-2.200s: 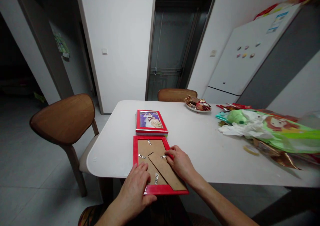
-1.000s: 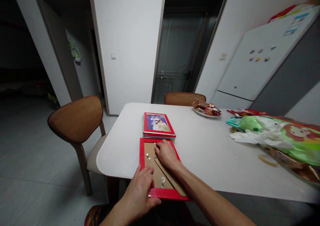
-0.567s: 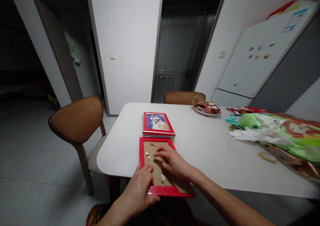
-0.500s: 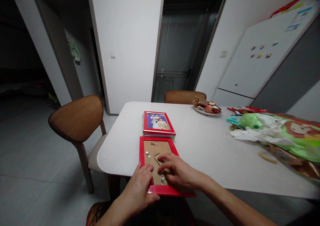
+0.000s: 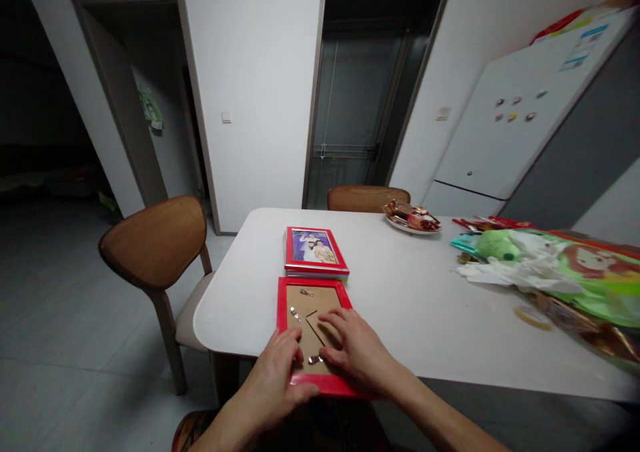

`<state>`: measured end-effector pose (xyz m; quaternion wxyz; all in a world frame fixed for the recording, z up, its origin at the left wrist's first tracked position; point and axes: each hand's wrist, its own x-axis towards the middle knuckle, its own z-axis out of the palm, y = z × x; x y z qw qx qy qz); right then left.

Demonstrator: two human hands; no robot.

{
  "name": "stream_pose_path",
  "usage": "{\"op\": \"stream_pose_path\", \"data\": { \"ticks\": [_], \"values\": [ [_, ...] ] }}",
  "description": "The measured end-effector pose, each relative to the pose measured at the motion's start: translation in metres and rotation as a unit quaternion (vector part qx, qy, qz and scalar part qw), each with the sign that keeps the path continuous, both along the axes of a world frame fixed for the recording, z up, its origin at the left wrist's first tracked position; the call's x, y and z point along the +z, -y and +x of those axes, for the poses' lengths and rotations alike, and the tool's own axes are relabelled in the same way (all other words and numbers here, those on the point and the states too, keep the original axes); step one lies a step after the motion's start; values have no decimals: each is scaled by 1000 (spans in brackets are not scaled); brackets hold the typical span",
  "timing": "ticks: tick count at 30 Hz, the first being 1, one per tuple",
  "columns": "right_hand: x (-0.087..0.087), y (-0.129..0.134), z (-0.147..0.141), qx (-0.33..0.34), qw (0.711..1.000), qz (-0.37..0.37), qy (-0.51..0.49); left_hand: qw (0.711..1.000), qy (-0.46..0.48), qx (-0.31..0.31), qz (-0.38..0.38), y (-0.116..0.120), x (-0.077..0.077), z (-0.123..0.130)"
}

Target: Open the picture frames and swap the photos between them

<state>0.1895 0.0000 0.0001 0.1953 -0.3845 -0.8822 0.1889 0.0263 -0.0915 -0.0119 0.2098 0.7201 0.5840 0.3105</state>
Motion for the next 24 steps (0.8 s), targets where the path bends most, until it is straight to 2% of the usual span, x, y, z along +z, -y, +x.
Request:
{"op": "stream_pose_path", "data": {
  "ticks": [5, 8, 10, 12, 15, 17, 18, 22, 24],
  "values": [
    [2, -6, -4, -45, 999, -8, 7, 999, 30, 21, 5, -1, -7, -2],
    [11, -10, -4, -59, 998, -5, 3, 996, 71, 43, 21, -4, -6, 1],
    [21, -9, -4, -67, 998, 10, -2, 986, 134, 85, 40, -9, -2, 5],
    [32, -4, -7, -65, 997, 29, -18, 961, 244, 124, 42, -15, 3, 9],
    [44, 3, -14, -13, 998, 21, -59, 888, 438, 141, 7, -22, 11, 4],
    [45, 3, -15, 13, 996, -6, -83, 847, 507, 160, -14, -23, 15, -11],
    [44, 0, -13, 8, 996, -12, -87, 838, 517, 174, -21, -22, 16, -23],
    [22, -18, 10, -103, 994, 43, -15, 838, 484, 248, -45, -10, 16, -79],
    [6, -24, 23, -158, 986, 38, 44, 854, 435, 280, -48, -5, 11, -103]
  ]
}}
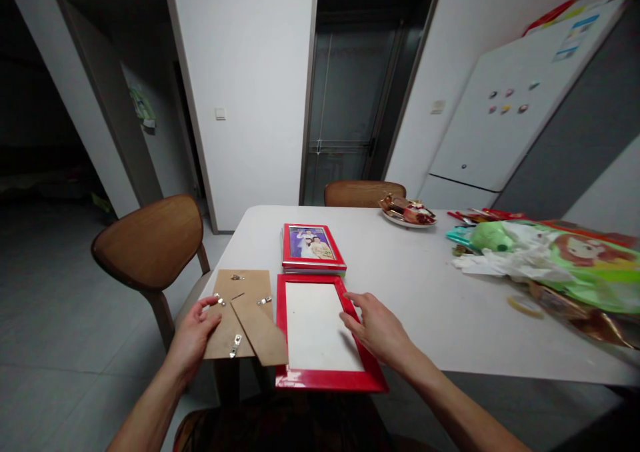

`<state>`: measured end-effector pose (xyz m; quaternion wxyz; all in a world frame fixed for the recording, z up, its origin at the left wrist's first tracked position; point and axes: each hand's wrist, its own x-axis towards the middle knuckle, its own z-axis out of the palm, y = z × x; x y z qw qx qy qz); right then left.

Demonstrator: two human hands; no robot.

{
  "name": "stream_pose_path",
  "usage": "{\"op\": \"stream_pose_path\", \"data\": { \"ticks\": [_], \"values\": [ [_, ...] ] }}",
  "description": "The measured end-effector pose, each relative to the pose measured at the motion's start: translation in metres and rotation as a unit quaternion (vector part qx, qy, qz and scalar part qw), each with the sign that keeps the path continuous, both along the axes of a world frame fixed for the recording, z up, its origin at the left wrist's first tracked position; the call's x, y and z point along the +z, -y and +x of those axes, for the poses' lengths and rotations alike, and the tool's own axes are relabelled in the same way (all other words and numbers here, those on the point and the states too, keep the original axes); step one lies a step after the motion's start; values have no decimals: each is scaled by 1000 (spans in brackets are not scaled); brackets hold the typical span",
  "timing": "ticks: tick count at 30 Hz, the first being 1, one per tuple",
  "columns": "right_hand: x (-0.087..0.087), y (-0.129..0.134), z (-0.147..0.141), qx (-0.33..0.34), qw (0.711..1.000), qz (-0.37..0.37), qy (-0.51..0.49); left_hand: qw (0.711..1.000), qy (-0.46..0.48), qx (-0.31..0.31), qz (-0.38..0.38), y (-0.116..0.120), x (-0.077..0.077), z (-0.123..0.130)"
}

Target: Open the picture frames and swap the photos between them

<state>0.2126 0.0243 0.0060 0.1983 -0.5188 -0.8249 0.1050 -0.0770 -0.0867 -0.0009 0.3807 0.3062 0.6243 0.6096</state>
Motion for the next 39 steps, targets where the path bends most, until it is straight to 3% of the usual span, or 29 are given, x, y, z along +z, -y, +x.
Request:
{"op": "stream_pose_path", "data": {
  "ticks": [3, 6, 9, 11, 12, 14, 18, 22, 30, 35, 37, 39],
  "values": [
    [-18, -3, 10, -31, 998, -39, 39, 990, -128, 3, -54, 1, -9, -24],
    [-21, -3, 8, -29, 997, -38, 61, 975, -208, 28, -70, -5, -13, -34],
    [-10, -13, -4, -20, 996, 0, 87, 957, -276, 74, -52, -7, -11, -25],
    [-1, -28, -16, -1, 994, 64, 84, 930, -360, 70, -17, -4, -7, -5],
    [3, -38, -22, 7, 992, 95, 82, 911, -408, 52, 7, -1, -5, 9],
    [8, -61, -35, 15, 988, 121, 93, 887, -458, -46, 39, 5, -2, 43],
    [7, -100, -49, 41, 987, 95, 123, 818, -517, -251, 24, 14, 0, 100],
    [0, -117, -49, 51, 987, 90, 125, 771, -554, -312, -39, 9, -1, 118],
    [-3, -124, -63, 28, 990, 102, 94, 770, -568, -289, -33, -9, -4, 106],
    [-2, -106, -53, -13, 992, 122, 35, 750, -603, -271, -23, -8, -8, 114],
    [-6, -91, -37, -17, 995, 94, -33, 747, -610, -265, -12, -6, -10, 119],
    [-10, -73, -17, -25, 991, 2, -128, 753, -606, -257, 10, -6, -12, 122]
  ]
}}
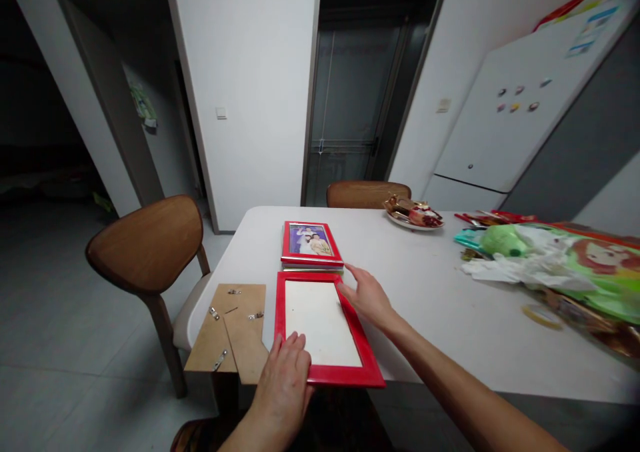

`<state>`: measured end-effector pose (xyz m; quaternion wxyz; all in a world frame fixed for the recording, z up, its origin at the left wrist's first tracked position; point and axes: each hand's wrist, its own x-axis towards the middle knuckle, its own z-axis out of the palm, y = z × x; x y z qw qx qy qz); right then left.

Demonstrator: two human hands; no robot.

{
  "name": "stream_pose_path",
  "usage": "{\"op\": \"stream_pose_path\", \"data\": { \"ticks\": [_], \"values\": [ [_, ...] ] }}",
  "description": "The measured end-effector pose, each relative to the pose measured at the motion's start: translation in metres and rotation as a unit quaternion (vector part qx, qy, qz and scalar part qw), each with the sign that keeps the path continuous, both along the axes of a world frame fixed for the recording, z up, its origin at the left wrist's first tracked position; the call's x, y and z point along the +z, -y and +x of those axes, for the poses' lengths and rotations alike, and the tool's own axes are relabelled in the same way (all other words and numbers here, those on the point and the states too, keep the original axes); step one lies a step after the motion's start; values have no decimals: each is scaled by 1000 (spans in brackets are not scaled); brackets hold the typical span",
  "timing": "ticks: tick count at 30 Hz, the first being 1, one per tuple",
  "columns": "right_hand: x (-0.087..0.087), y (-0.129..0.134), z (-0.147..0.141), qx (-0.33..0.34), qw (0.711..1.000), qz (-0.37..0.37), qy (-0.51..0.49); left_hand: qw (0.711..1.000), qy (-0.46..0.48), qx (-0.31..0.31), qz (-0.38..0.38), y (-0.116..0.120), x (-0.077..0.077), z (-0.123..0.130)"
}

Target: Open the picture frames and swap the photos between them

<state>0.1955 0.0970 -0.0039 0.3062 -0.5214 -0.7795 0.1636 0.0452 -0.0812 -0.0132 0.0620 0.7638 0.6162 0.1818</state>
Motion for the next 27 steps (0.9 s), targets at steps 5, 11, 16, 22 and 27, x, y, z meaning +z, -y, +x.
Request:
{"op": "stream_pose_path", "data": {
  "ticks": [5, 11, 16, 22, 27],
  "values": [
    [0, 54, 30, 47, 878, -366, -306, 996, 65, -17, 63, 5, -9, 8],
    [35, 81, 27, 117, 811, -414, -397, 970, 240, -8, 32, 13, -5, 15],
    [75, 87, 12, 114, 807, -372, -444, 876, 481, 13, -15, -7, 35, 25],
    [87, 92, -3, 127, 811, -363, -441, 889, 435, 83, 116, -19, 57, 29],
    [57, 77, 22, 77, 865, -338, -363, 858, 469, 162, 132, -4, 47, -8]
  ]
}}
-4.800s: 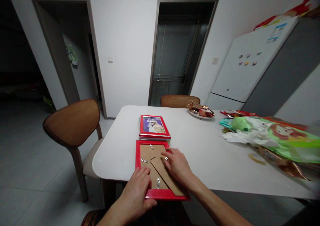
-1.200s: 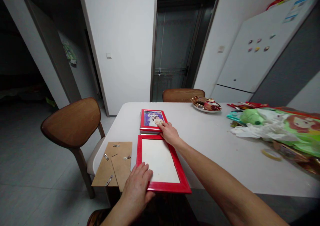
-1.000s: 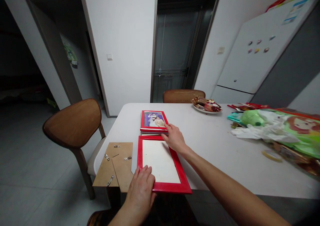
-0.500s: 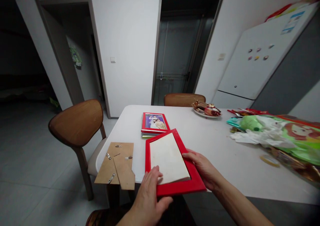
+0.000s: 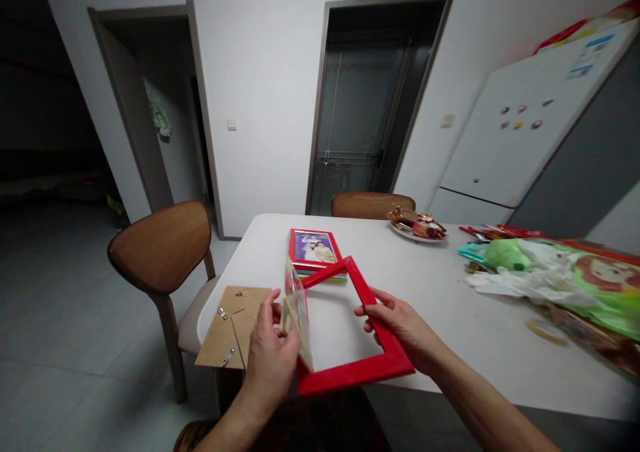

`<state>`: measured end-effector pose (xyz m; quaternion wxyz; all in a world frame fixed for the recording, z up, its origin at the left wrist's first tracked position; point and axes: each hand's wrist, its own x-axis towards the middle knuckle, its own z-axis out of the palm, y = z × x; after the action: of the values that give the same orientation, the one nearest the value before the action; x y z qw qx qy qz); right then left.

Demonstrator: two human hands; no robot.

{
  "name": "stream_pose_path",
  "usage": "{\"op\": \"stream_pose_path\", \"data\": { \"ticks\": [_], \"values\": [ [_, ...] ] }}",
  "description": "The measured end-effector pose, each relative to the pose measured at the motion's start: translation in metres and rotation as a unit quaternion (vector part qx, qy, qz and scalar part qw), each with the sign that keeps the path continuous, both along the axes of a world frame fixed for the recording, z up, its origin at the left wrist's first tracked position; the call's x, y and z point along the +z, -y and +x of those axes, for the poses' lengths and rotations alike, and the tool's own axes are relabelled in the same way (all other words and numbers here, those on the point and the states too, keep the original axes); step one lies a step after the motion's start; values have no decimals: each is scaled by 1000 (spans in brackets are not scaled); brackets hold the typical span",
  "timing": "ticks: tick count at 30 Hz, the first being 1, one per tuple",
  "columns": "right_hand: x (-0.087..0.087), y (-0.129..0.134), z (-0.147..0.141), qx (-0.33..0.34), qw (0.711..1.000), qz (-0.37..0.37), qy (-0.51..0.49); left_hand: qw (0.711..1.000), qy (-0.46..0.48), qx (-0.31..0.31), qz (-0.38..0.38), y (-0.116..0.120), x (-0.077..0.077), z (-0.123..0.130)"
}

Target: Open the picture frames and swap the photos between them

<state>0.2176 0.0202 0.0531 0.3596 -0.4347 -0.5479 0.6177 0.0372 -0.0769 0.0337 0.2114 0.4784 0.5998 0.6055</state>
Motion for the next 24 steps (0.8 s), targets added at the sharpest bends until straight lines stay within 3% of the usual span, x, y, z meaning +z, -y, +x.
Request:
{"op": "stream_pose_path", "data": {
  "ticks": [5, 8, 11, 14, 20, 22, 24],
  "values": [
    [-44, -14, 21, -16, 991, 39, 126, 993, 101, 1, -56, 8, -37, -38],
    [-61, -21, 24, -24, 965, 120, 233, 992, 77, 13, -101, 11, -50, -50],
    [-68, -25, 24, -51, 898, 207, 385, 988, -41, 20, -148, 13, -46, -55],
    [-71, -25, 24, -48, 853, 260, 450, 968, -166, 23, -186, 14, -36, -54],
    [-71, -23, 27, -35, 805, 307, 506, 905, -364, 48, -212, 17, -33, -49],
    [-68, -20, 24, -55, 799, 336, 496, 891, -409, 27, -194, 19, -34, -44],
    [-64, -15, 13, -73, 814, 368, 444, 883, -442, -24, -155, 19, -36, -36]
  ]
}}
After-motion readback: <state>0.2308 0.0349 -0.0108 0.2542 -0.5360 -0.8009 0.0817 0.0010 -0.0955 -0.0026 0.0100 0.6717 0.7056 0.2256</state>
